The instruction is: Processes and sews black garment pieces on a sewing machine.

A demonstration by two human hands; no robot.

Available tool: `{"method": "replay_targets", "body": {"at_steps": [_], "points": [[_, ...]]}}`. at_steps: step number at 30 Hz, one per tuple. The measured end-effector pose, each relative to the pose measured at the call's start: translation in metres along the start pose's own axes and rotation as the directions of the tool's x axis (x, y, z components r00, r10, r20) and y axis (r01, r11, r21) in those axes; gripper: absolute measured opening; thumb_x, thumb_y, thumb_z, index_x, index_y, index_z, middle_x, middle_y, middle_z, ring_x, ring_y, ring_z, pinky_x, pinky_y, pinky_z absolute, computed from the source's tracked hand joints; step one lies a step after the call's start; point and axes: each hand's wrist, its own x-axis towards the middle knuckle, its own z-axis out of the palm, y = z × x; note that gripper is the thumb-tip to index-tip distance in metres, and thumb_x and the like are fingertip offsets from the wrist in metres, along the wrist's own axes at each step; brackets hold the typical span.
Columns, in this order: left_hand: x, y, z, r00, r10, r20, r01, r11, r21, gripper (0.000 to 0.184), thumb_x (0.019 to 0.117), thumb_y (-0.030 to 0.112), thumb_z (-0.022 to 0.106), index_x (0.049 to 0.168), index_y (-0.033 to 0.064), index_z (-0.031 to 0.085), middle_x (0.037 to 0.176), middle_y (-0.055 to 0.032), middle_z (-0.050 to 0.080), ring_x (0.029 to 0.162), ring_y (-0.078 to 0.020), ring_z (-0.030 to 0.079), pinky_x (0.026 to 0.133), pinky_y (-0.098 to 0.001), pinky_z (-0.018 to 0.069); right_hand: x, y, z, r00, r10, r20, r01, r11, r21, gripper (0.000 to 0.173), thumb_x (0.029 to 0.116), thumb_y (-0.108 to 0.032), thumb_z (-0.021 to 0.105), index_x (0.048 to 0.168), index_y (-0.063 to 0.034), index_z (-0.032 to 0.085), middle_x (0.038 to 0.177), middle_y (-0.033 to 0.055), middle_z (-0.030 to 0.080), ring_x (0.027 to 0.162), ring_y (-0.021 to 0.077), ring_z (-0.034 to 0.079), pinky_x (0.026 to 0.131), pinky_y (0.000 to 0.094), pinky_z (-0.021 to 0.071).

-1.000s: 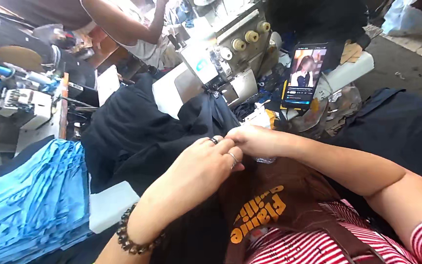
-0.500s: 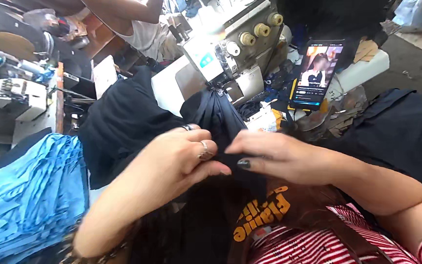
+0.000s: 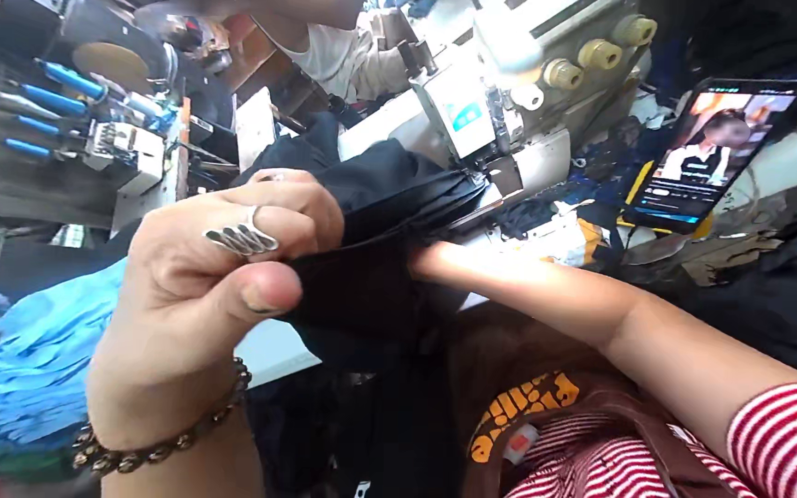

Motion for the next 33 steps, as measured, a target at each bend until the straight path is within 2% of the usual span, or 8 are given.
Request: {"method": "replay_targets", "body": {"at_steps": [1,3,7,11,19,23,26,33], "points": [[-0.011,-0.007,-0.006,1.0,-0.007,-0.001,0.007,1.0,0.027,0.037,0.1015,0.052,0.055,0.079,0.0227,0.06,0.085,0.0105,0.06,0.092,-0.0054,0.059,0.082,-0.0244,0.0469,-0.003,-0.004,-0.018,0.995,0.01,0.103,-0.018,0.997,0.072,0.029,0.1042,-0.003,0.052,0.128,0.0084,0.063,0.13,0.0265,0.064,0.123,0.0406,0.061,0.105,0.0562,0.0456],[-0.03,-0.022,-0.015,1.0,-0.004,-0.004,0.005,0.997,0.082,0.043,0.1019,0.056,0.051,0.078,0.022,0.061,0.086,0.0097,0.062,0.097,-0.0073,0.06,0.09,-0.0296,0.0461,-0.01,0.03,-0.015,0.981,-0.171,0.095,0.16,0.981,0.114,0.013,0.0956,-0.002,0.063,0.103,0.0049,0.071,0.097,0.023,0.07,0.094,0.0399,0.068,0.082,0.0591,0.0524],[-0.055,-0.045,-0.013,1.0,0.008,-0.026,-0.006,0.999,0.049,0.047,0.102,0.058,0.049,0.073,0.0217,0.058,0.082,0.0078,0.062,0.095,-0.0102,0.061,0.092,-0.0332,0.0461,-0.043,0.09,-0.034,0.92,-0.274,-0.28,0.324,0.934,0.151,0.013,0.0985,-0.019,0.066,0.098,-0.0079,0.074,0.08,0.0033,0.071,0.068,0.0144,0.067,0.065,0.0383,0.0583],[-0.05,-0.045,-0.004,0.999,0.047,-0.013,-0.047,0.999,-0.022,0.04,0.101,0.056,0.052,0.081,0.0226,0.062,0.085,0.0099,0.061,0.096,-0.007,0.059,0.092,-0.0299,0.0443,-0.043,0.099,-0.063,0.817,-0.228,-0.53,0.299,0.953,0.052,0.014,0.0943,-0.015,0.07,0.104,-0.0052,0.07,0.083,0.0046,0.063,0.073,0.0129,0.058,0.07,0.0321,0.0505],[-0.036,-0.035,-0.003,0.994,0.087,0.062,-0.087,0.996,-0.004,0.042,0.1017,0.055,0.051,0.077,0.0223,0.058,0.082,0.0092,0.06,0.098,-0.0078,0.059,0.096,-0.0318,0.0427,-0.049,0.122,-0.054,0.867,-0.247,-0.432,0.101,0.937,-0.333,0.016,0.0953,-0.02,0.07,0.106,-0.011,0.076,0.095,0.018,0.062,0.079,0.0353,0.065,0.062,0.0501,0.0529],[-0.045,-0.041,0.0,0.996,0.089,0.029,-0.087,0.995,-0.047,0.045,0.1004,0.056,0.053,0.072,0.0212,0.055,0.079,0.0077,0.059,0.094,-0.0092,0.059,0.096,-0.0332,0.0429,-0.057,0.134,-0.054,0.802,-0.142,-0.58,-0.035,0.958,-0.283,0.016,0.1008,-0.015,0.063,0.108,-0.0087,0.076,0.097,0.0193,0.064,0.089,0.0362,0.067,0.074,0.0503,0.0564],[-0.042,-0.039,0.002,0.994,0.107,0.033,-0.104,0.991,-0.087,0.041,0.1003,0.055,0.054,0.077,0.0214,0.06,0.08,0.0089,0.06,0.095,-0.0074,0.059,0.096,-0.0309,0.0425,-0.048,0.134,-0.055,0.793,-0.181,-0.582,0.071,0.976,-0.207,0.013,0.0972,-0.013,0.066,0.103,-0.007,0.076,0.098,0.0186,0.066,0.097,0.0351,0.066,0.085,0.05,0.0535],[-0.03,-0.022,0.009,0.994,0.088,0.063,-0.084,0.994,-0.07,0.041,0.1009,0.056,0.053,0.077,0.0227,0.056,0.081,0.0099,0.059,0.096,-0.0048,0.057,0.094,-0.0281,0.0408,-0.026,0.082,-0.051,0.755,-0.309,-0.578,0.384,0.923,0.007,0.009,0.0911,-0.015,0.073,0.096,-0.011,0.078,0.103,0.0113,0.065,0.1,0.022,0.062,0.085,0.0377,0.0513]]}}
